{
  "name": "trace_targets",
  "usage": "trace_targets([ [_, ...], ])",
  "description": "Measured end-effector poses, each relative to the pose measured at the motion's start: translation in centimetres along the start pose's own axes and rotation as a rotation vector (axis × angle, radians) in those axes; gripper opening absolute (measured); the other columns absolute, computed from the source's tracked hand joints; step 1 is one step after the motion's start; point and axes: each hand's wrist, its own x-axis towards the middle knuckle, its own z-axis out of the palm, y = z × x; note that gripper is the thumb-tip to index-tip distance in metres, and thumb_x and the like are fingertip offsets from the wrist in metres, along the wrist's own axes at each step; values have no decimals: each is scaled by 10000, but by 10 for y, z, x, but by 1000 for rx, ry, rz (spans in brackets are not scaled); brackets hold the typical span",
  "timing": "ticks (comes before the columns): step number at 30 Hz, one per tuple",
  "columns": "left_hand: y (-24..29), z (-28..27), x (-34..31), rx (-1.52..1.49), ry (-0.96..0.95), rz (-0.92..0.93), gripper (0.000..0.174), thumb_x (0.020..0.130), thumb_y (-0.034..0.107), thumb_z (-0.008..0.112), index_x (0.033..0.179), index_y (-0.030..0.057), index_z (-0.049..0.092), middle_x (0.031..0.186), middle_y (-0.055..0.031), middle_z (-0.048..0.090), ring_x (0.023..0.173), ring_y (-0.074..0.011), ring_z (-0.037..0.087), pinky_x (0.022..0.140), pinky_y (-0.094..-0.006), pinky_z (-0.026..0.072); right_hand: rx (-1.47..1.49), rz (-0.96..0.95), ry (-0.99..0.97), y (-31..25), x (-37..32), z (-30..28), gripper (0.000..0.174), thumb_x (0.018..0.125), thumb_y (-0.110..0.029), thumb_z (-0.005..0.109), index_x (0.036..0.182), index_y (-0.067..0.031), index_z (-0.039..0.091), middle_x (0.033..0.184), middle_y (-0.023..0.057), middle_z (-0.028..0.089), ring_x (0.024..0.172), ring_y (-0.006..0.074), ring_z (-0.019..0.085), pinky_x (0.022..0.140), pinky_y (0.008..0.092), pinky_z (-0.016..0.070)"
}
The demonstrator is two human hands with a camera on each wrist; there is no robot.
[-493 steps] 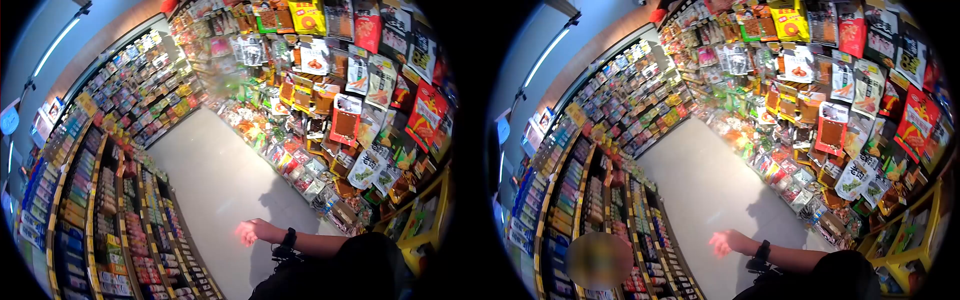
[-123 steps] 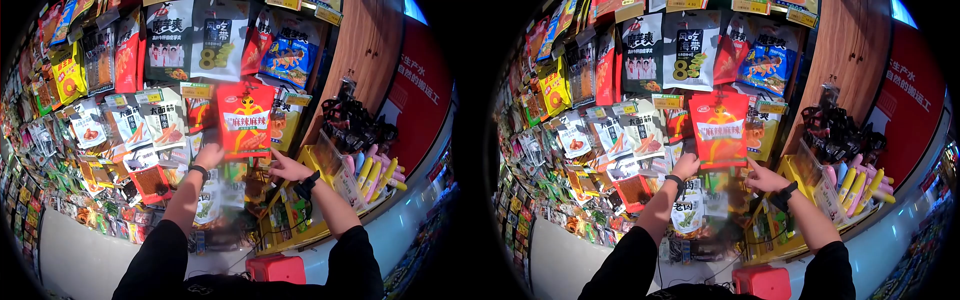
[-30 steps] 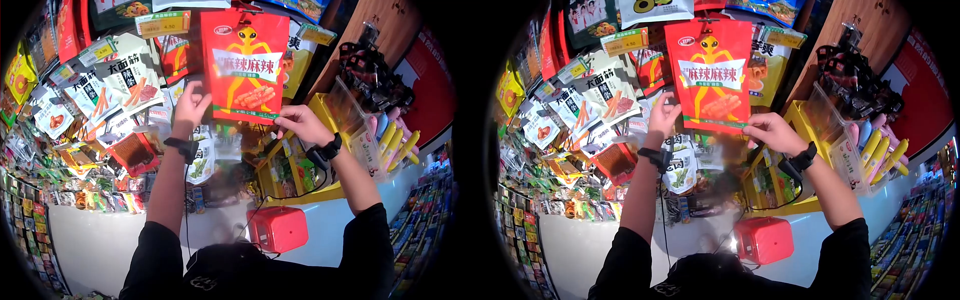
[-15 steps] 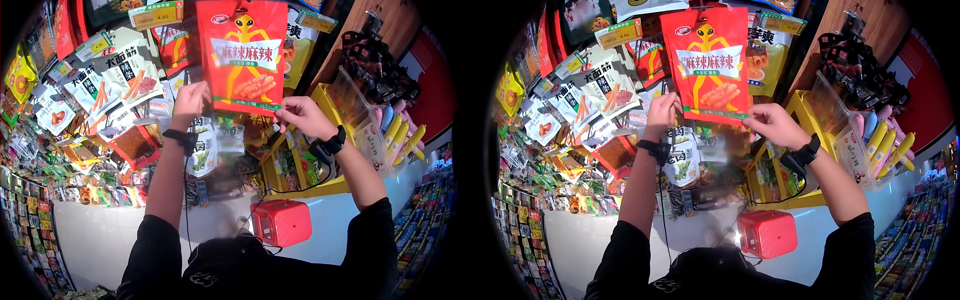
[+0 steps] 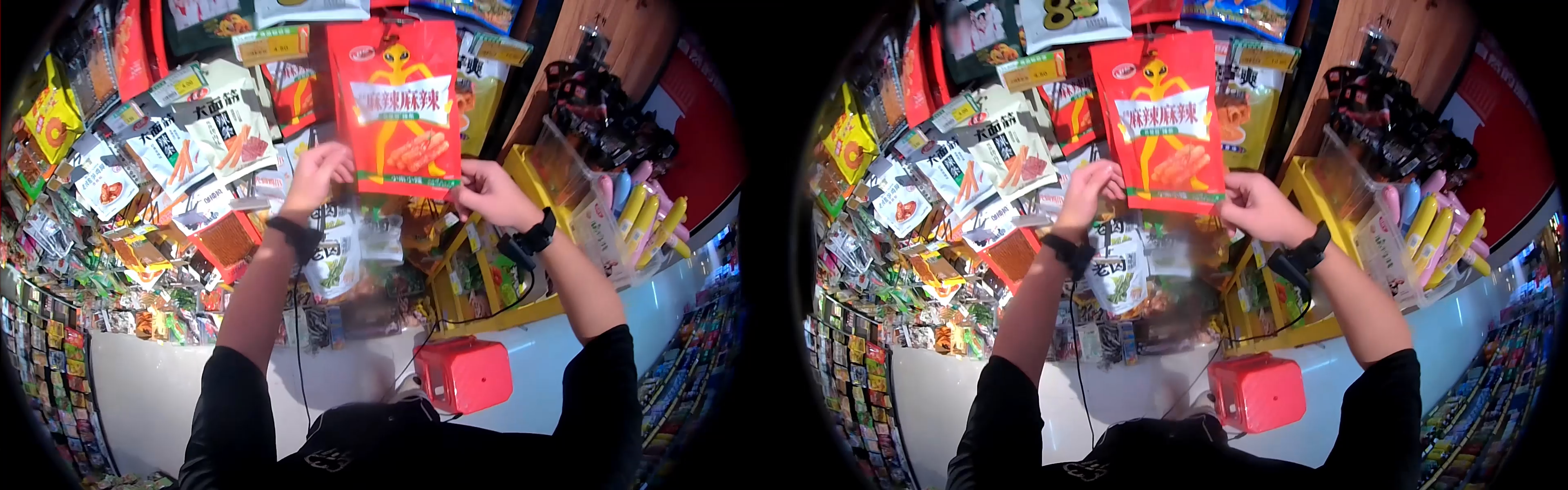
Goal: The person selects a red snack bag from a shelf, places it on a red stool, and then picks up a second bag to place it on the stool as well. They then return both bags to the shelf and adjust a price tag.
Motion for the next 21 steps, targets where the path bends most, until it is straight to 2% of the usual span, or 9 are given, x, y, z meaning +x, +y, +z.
trace_targets([
  [2,8,20,-13,-155,57,-22,239,1062,219,634,1111,-11,678,880,-32,702,741,-91,646,668,-239,507,-18,-28,-75,3,0,-7,260,1006,-28,554,1246,33,632,878,10,680,682,81,643,649,253,555],
  [4,7,28,-24,-98,139,-79,218,1036,186,687,1131,-9,672,900,3,687,788,-61,623,679,-233,494,7,-46,-72,-5,-4,-7,259,1015,-28,570,1251,45,648,882,22,700,687,88,649,663,257,559],
  [6,23,39,-34,-148,121,-7,144,1033,129,688,1086,-5,681,937,33,688,830,-25,603,742,-210,481,-6,-12,-37,-9,-7,-14,248,1016,-41,583,1231,50,667,892,35,720,694,99,668,675,263,560],
  [8,38,51,-44,-226,186,17,130,1032,113,683,1068,-12,694,962,21,718,860,-31,625,772,-214,494,-15,-30,-59,-9,-6,-25,237,1013,-50,587,1206,52,679,891,42,727,698,107,679,683,268,562],
  [11,63,73,-54,-352,153,57,136,1024,101,690,1081,-22,705,988,2,740,896,-44,648,801,-221,510,-19,-69,-74,-9,-11,-37,224,1006,-65,593,1165,52,698,889,51,736,703,122,698,699,278,566],
  [13,79,78,-63,-274,152,66,148,1018,85,690,1109,-30,711,1024,-24,752,937,-62,666,845,-231,522,-45,-100,-65,-18,-15,-38,216,989,-60,594,1130,55,709,885,62,742,706,136,709,714,281,566],
  [15,88,79,-70,-211,174,85,151,1011,80,695,1107,-36,709,1054,-37,752,970,-76,668,861,-240,523,-1,-153,-45,-28,-23,-30,217,984,-42,586,1126,66,710,887,70,748,722,147,718,720,290,571],
  [16,94,77,-77,-163,174,73,133,1030,109,677,1106,2,700,1000,-21,757,859,-24,656,737,-191,488,26,-170,-49,-35,-28,-25,218,982,-36,584,1124,70,712,889,73,751,730,151,722,722,295,575],
  [21,113,79,-104,-264,163,58,169,1005,81,702,1132,-31,689,1039,-51,752,950,-81,685,832,-239,540,106,-128,41,-66,-80,16,235,1016,-47,594,1202,59,693,911,48,736,753,121,703,737,284,575],
])
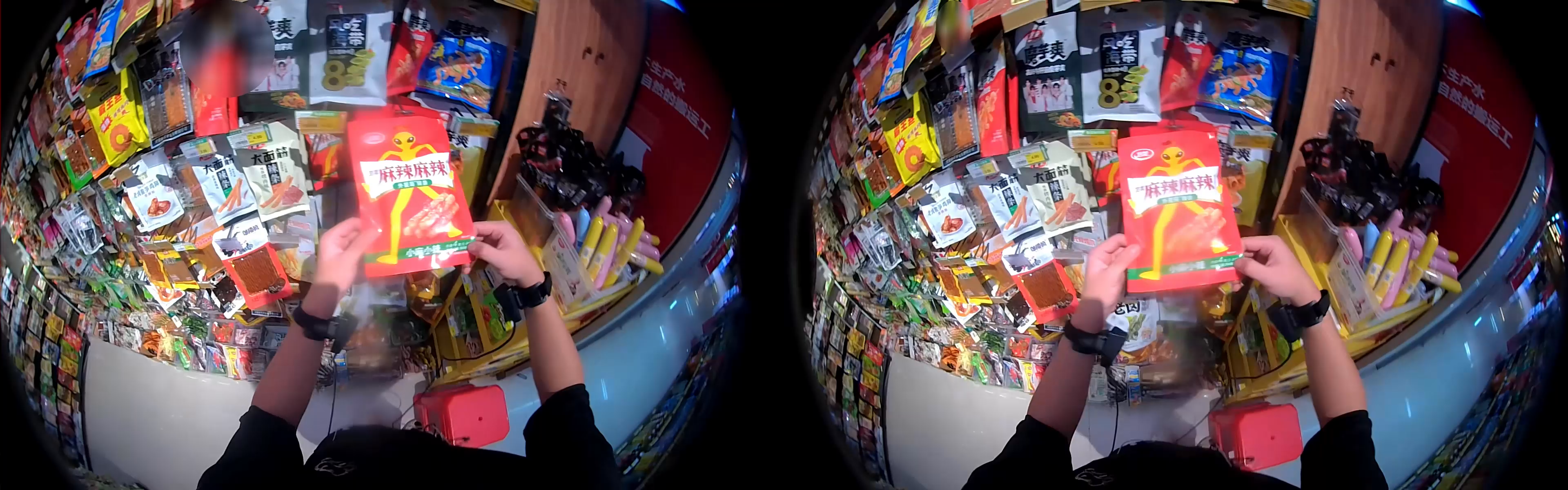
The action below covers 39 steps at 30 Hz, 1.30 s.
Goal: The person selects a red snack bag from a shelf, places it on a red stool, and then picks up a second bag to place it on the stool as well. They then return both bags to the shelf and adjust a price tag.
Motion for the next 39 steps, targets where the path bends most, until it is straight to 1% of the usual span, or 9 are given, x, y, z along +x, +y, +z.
trace_targets([
  [4,31,6,-49,27,-99,-104,127,1017,71,673,1110,-12,691,996,-36,743,883,-55,680,762,-223,537,18,-10,-11,-5,-62,31,201,1019,-70,620,1166,45,696,875,17,725,787,79,672,721,249,538],
  [7,56,13,-90,476,-258,-158,204,936,62,701,1124,-18,709,956,7,707,847,-45,645,759,-236,526,-55,31,-9,-7,-108,43,145,988,-101,665,1054,19,713,790,10,707,725,64,629,679,257,496],
  [10,46,14,-120,402,-321,-274,270,913,82,734,1165,-14,715,975,10,712,878,-56,645,794,-266,538,-322,-116,56,6,-144,47,121,930,-112,715,937,7,689,739,74,650,681,132,614,665,302,493],
  [21,37,95,-132,946,-768,-357,371,837,283,889,1040,16,730,892,-44,733,847,-185,697,841,-333,559,-575,67,233,18,-265,54,189,920,-99,696,1074,6,725,808,169,650,733,317,640,692,384,523],
  [23,11,100,-140,745,-701,76,544,806,222,848,1274,21,657,1040,-137,715,953,-269,696,823,-393,557,-619,44,257,25,-285,55,175,904,-92,701,1047,5,728,814,175,652,739,339,635,685,400,520],
  [25,11,115,-139,784,-812,-211,557,813,238,853,1289,31,651,1150,-169,687,1026,-305,691,828,-405,560,-571,84,371,29,-307,58,152,903,-97,703,1014,3,725,820,180,663,746,351,641,684,407,518],
  [29,-73,105,-145,649,-975,298,411,895,339,812,1169,50,709,1053,-149,711,896,-300,694,791,-392,558,-633,148,474,42,-348,61,147,903,-114,702,985,7,718,827,185,673,758,359,649,690,419,521],
  [32,-67,128,-149,795,-1118,-178,515,830,266,872,1256,40,691,1183,-117,737,1025,-235,694,905,-373,542,-664,159,492,39,-374,61,174,906,-146,700,986,7,717,844,181,684,777,378,652,708,445,533],
  [39,-56,196,-152,211,-1082,-431,517,840,196,868,1292,37,674,1268,-114,732,1079,-216,689,893,-380,543,-586,282,650,29,-417,75,183,918,-168,714,998,-5,729,842,187,693,754,394,656,698,447,539],
])
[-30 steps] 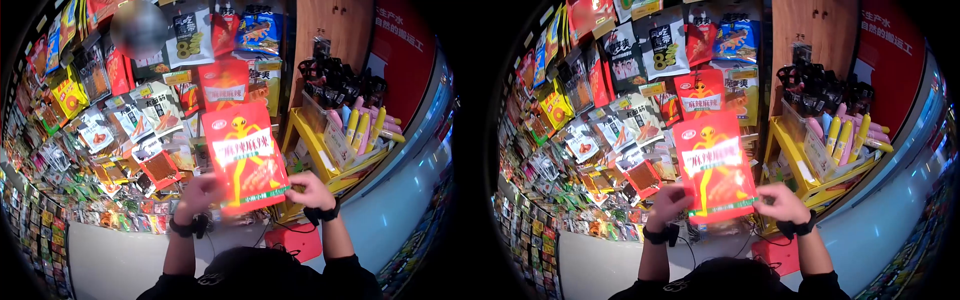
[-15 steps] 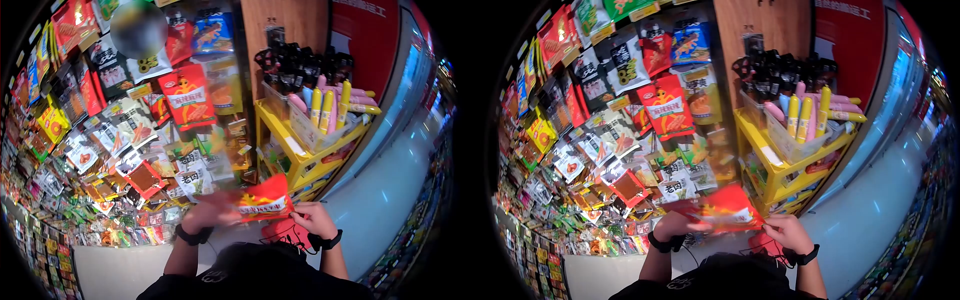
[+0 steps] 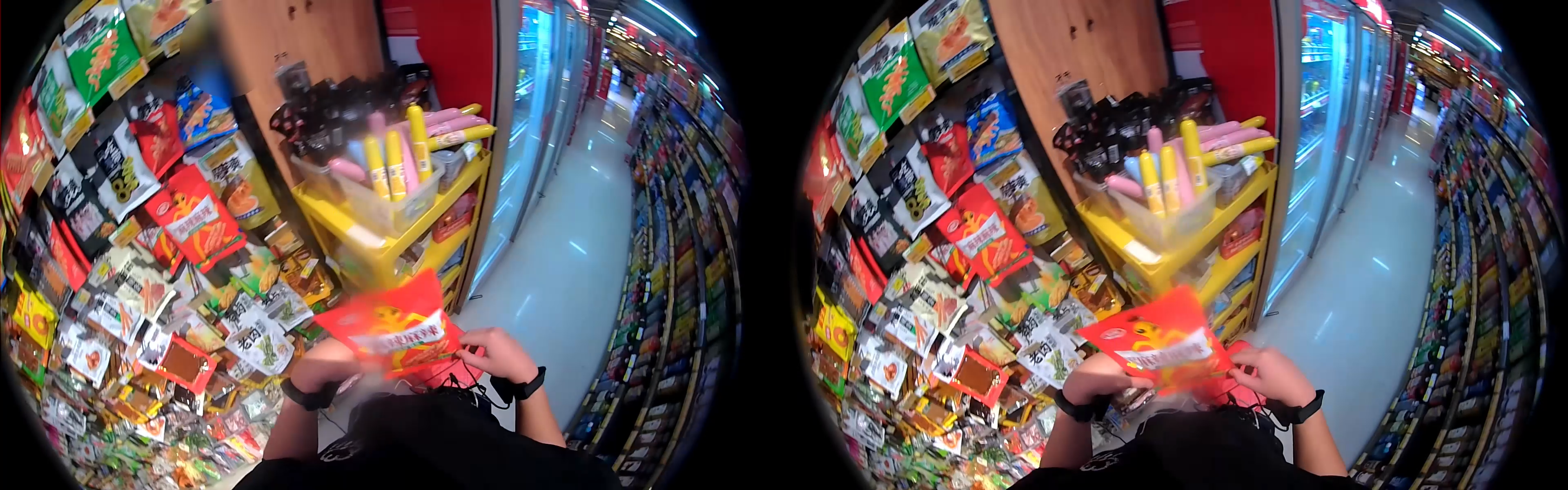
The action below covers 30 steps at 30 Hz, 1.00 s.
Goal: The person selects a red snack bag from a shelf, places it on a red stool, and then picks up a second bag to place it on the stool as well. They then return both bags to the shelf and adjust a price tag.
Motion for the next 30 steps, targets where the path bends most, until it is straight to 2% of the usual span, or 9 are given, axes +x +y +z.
trace_targets([
  [2,23,1,20,531,-266,-178,307,878,245,802,1077,16,759,999,-155,769,894,-287,725,806,-388,544,-22,-10,32,16,-8,4,191,920,-183,715,988,-5,730,843,193,692,744,399,654,694,447,540],
  [3,7,4,23,537,-233,4,275,889,270,774,992,15,775,882,-174,753,829,-314,724,782,-402,547,-40,-27,35,22,-12,6,201,922,-198,716,978,-6,731,844,199,691,734,404,651,690,448,540],
  [10,-54,12,30,859,-435,-115,351,940,369,738,1049,36,753,972,-178,741,867,-332,703,780,-423,544,-132,182,-26,41,-24,20,258,921,-269,713,863,-18,710,752,178,669,698,383,649,654,436,523],
  [15,-140,22,37,525,-245,234,322,972,304,700,1206,84,722,1087,-178,736,926,-333,710,831,-429,561,1,309,-22,83,-36,45,227,914,-245,712,884,-20,710,742,177,674,685,344,672,637,417,528],
  [17,-156,28,45,911,-562,13,360,990,234,648,1313,77,672,1191,-198,714,1040,-362,700,936,-431,561,33,339,11,107,-48,67,227,927,-240,713,897,-15,712,782,183,691,669,323,665,640,407,530],
  [18,-190,35,43,800,-431,127,359,985,216,620,1308,71,674,1168,-205,711,1047,-376,690,958,-458,545,65,375,23,119,-52,78,235,941,-245,712,903,-13,715,823,189,704,663,319,654,652,403,531],
  [21,-208,48,52,913,-724,-37,256,947,198,601,1042,-10,717,1001,-248,707,949,-419,686,851,-502,538,247,560,-44,161,-78,118,198,953,-193,711,945,4,714,820,137,716,679,225,674,659,352,537],
  [24,-254,68,53,638,-500,-300,276,902,252,674,893,-22,701,889,-273,683,835,-458,676,718,-531,525,554,773,8,212,-114,169,216,999,-177,681,1081,19,721,918,48,732,732,129,705,662,282,548],
  [30,-387,104,50,393,-448,-302,270,913,241,654,931,-26,691,875,-279,685,863,-474,674,715,-506,520,886,1196,101,276,-149,218,307,1027,-222,649,1202,24,697,1067,68,742,834,157,771,647,239,554],
])
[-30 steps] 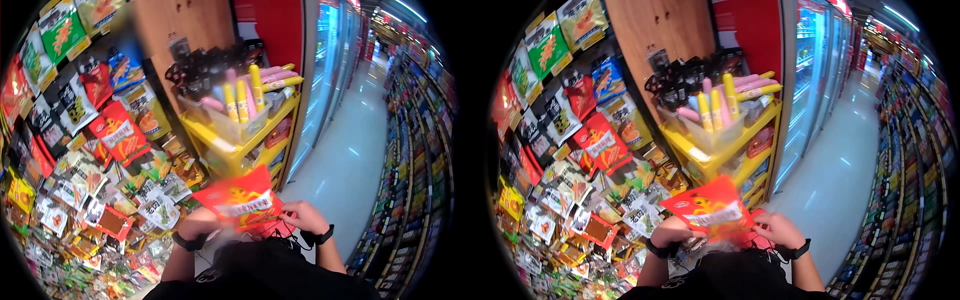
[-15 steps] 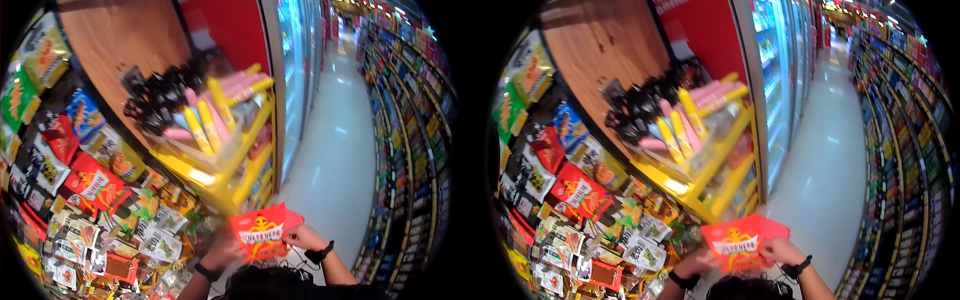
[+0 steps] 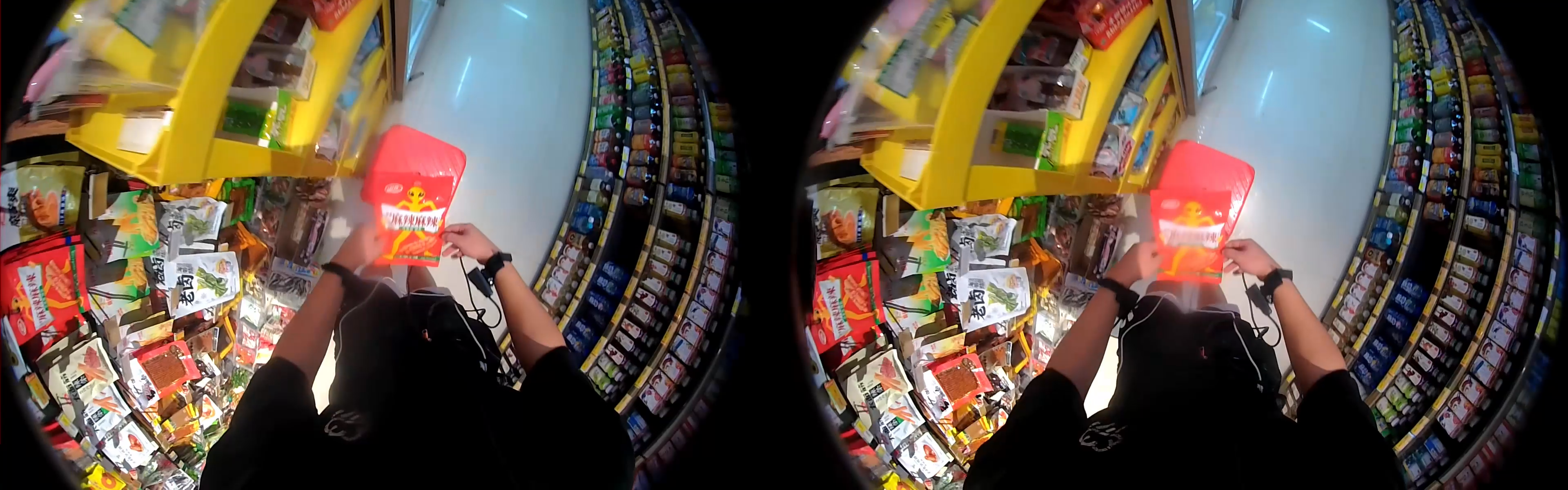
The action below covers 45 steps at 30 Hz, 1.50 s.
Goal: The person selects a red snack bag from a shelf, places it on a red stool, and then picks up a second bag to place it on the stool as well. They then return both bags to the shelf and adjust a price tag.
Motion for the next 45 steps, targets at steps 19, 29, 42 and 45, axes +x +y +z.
trace_targets([
  [19,-128,71,106,80,152,-235,275,911,151,657,1134,2,716,996,-232,753,945,-321,759,804,-414,565,103,76,215,27,104,-11,551,983,-269,662,1462,-26,538,1193,71,723,1077,183,710,902,365,565],
  [29,-98,46,119,-76,232,-242,464,919,112,701,1363,-4,627,1160,-218,748,1073,-300,734,937,-375,565,-9,-87,175,-17,92,-11,677,918,-297,709,1501,3,541,1335,125,684,1201,211,649,1056,340,494],
  [42,-152,40,-87,-5,-61,-557,361,906,239,652,1211,66,738,1132,-231,741,1077,-391,710,966,-439,553,-878,-254,145,12,11,-97,362,931,-243,639,1198,-13,720,1027,201,760,910,351,727,885,439,571],
  [45,-171,38,-163,-169,-33,-647,368,929,264,650,1186,15,734,1042,-187,766,956,-312,750,853,-410,584,-856,-220,218,14,-36,-138,336,953,-225,622,1200,-17,713,1008,181,758,872,317,730,833,412,574],
])
